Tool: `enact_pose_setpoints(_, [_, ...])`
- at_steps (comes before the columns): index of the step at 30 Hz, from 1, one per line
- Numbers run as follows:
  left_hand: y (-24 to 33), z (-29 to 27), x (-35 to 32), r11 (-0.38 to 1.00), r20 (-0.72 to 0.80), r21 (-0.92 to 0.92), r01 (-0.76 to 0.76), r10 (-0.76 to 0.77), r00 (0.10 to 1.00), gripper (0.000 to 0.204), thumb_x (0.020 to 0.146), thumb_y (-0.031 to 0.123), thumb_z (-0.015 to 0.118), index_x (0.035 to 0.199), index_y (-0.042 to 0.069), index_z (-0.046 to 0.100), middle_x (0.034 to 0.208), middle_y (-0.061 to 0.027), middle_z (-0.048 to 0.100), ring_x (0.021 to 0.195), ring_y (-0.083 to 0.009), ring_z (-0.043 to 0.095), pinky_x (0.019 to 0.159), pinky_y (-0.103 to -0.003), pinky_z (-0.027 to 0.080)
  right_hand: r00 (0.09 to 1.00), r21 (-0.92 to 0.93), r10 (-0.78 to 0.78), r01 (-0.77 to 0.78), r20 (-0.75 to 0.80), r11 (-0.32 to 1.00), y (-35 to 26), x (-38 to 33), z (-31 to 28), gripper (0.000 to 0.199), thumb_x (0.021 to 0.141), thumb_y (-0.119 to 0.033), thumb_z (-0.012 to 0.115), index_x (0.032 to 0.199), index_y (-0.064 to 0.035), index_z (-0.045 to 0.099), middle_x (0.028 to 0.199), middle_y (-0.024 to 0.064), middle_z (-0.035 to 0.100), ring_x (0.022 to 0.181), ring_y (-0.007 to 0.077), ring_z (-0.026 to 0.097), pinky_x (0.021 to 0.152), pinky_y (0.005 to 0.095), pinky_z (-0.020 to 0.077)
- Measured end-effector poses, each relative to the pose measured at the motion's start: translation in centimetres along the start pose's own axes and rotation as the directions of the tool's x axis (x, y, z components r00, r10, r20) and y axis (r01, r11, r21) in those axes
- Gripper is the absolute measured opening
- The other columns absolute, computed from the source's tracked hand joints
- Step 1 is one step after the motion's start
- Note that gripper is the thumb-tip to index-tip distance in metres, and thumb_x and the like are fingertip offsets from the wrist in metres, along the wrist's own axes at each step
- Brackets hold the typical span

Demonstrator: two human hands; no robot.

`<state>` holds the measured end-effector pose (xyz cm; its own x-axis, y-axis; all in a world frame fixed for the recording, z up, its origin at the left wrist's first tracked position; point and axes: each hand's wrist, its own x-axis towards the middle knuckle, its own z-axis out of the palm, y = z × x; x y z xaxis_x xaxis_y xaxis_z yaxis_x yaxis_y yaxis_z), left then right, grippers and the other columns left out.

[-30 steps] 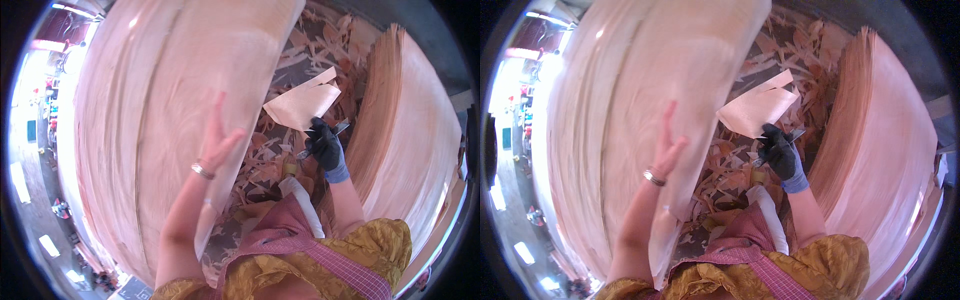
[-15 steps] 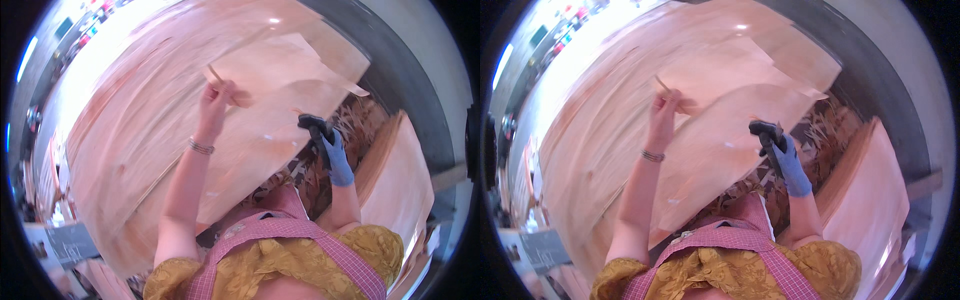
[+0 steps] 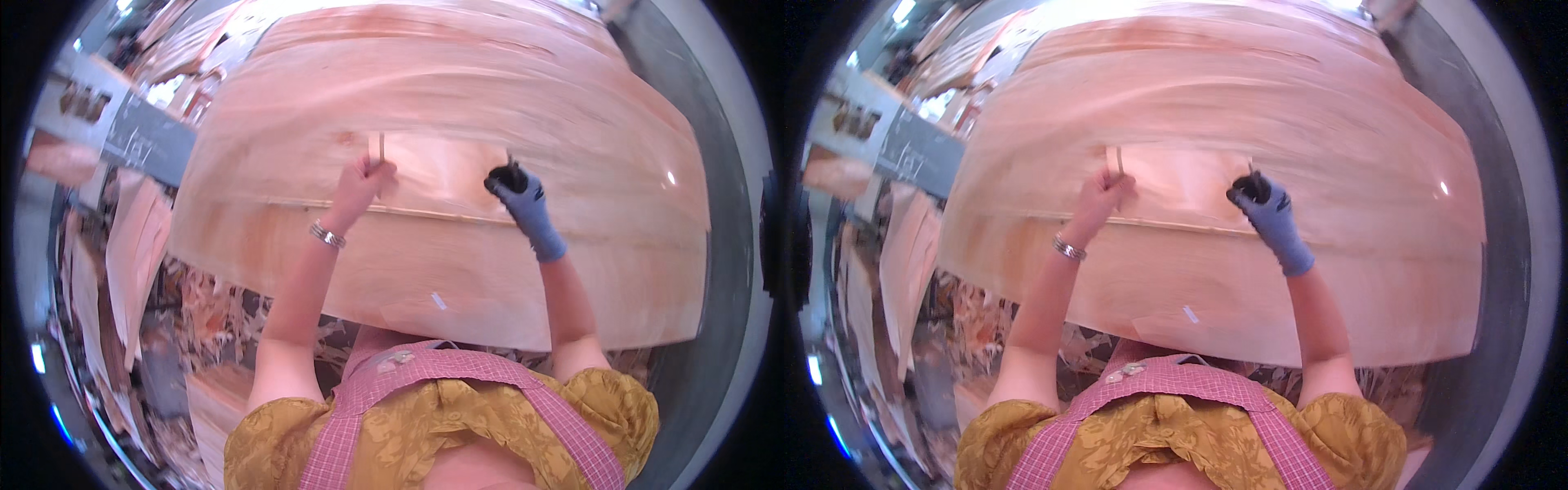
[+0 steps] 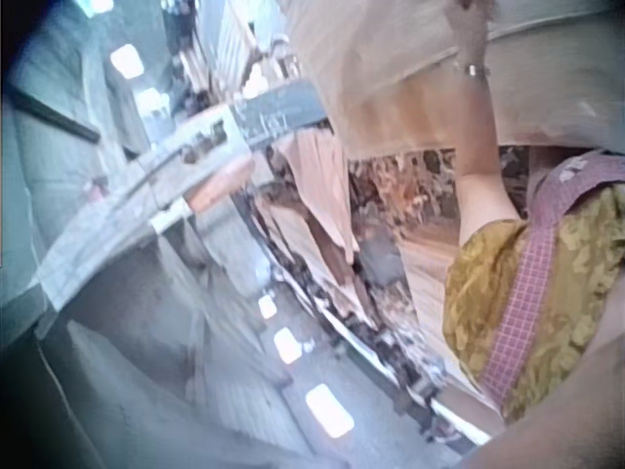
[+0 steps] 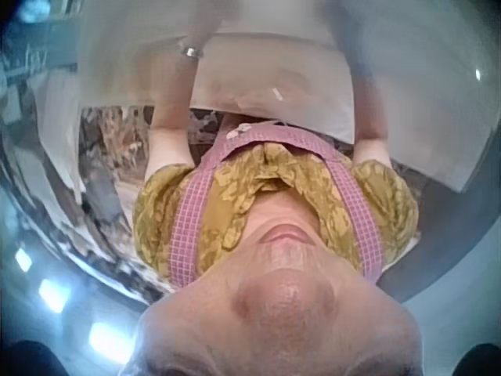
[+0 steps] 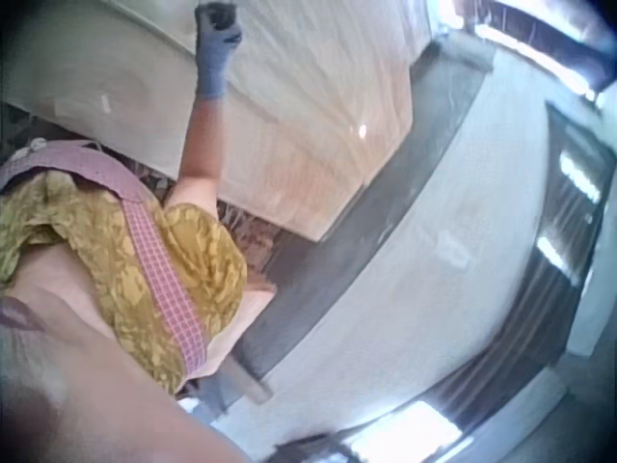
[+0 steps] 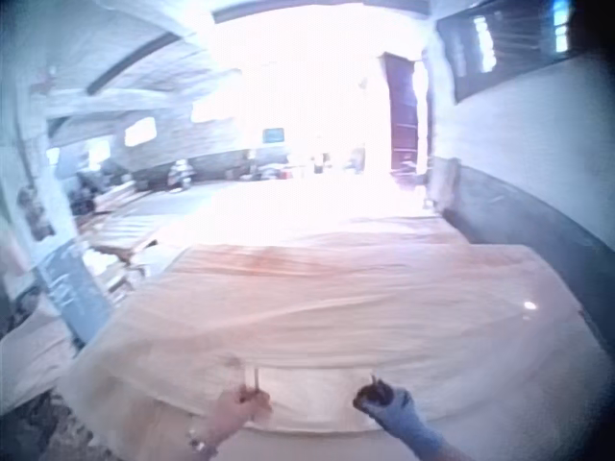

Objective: The person aligns a sheet of wood veneer on a table, measures a section using a rod, and uses a blade to cut a specific shape from the material.

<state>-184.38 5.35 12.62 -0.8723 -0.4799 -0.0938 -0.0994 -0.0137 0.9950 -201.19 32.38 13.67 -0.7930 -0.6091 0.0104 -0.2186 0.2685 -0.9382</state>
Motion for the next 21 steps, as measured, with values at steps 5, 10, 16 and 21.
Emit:
enact_pose_setpoints(5, [-11.5,-6.8,1.4,0.985,-0.219,-0.011,0.174,-0.172,0.961,0.016,0.09,0.018,0.068,0.098,0.004,0.067,0.082,0.0011,0.066,0.072,-0.0069,0.059,0.065,-0.025,0.047,0.989,-0.165,0.069,-0.047,0.132,0.985,5.7,3.0,11.1,0.026,0.084,-0.015,0.074,0.104,-0.0016,0.063,0.085,0.0053,0.07,0.074,0.0148,0.065,0.067,0.0306,0.0507])
enact_pose_setpoints(10, [-14.4,-14.2,11.6,0.923,-0.307,0.221,0.314,-0.239,0.921,0.022,0.082,0.026,0.071,0.091,0.005,0.071,0.077,-0.0029,0.068,0.07,-0.0123,0.063,0.066,-0.03,0.05,0.996,-0.405,-0.072,0.084,0.045,0.91,4.8,6.1,15.7,0.026,0.082,-0.015,0.071,0.103,-0.0046,0.06,0.094,0.0145,0.064,0.085,0.0324,0.065,0.073,0.0399,0.0515])
enact_pose_setpoints(16, [-17.6,-19.9,21.0,0.813,-0.288,0.486,0.319,-0.196,0.937,0.031,0.08,0.034,0.07,0.092,0.005,0.071,0.086,-0.0114,0.072,0.083,-0.0277,0.069,0.073,-0.041,0.053,0.99,-0.372,-0.111,0.137,0.092,0.918,3.0,10.4,22.9,0.02,0.086,-0.009,0.065,0.105,-0.0019,0.06,0.098,0.022,0.058,0.089,0.0385,0.061,0.074,0.0428,0.0502])
enact_pose_setpoints(21, [-14.9,-19.1,20.5,0.679,-0.321,0.631,0.376,-0.213,0.923,0.03,0.08,0.033,0.07,0.088,0.004,0.068,0.089,-0.0118,0.071,0.087,-0.0315,0.068,0.074,-0.044,0.053,0.957,-0.759,0.05,0.193,0.285,0.622,1.9,15.6,29.1,0.022,0.098,-0.027,0.047,0.108,-0.0074,0.047,0.071,0.0198,0.065,0.068,0.0411,0.064,0.06,0.0516,0.0488])
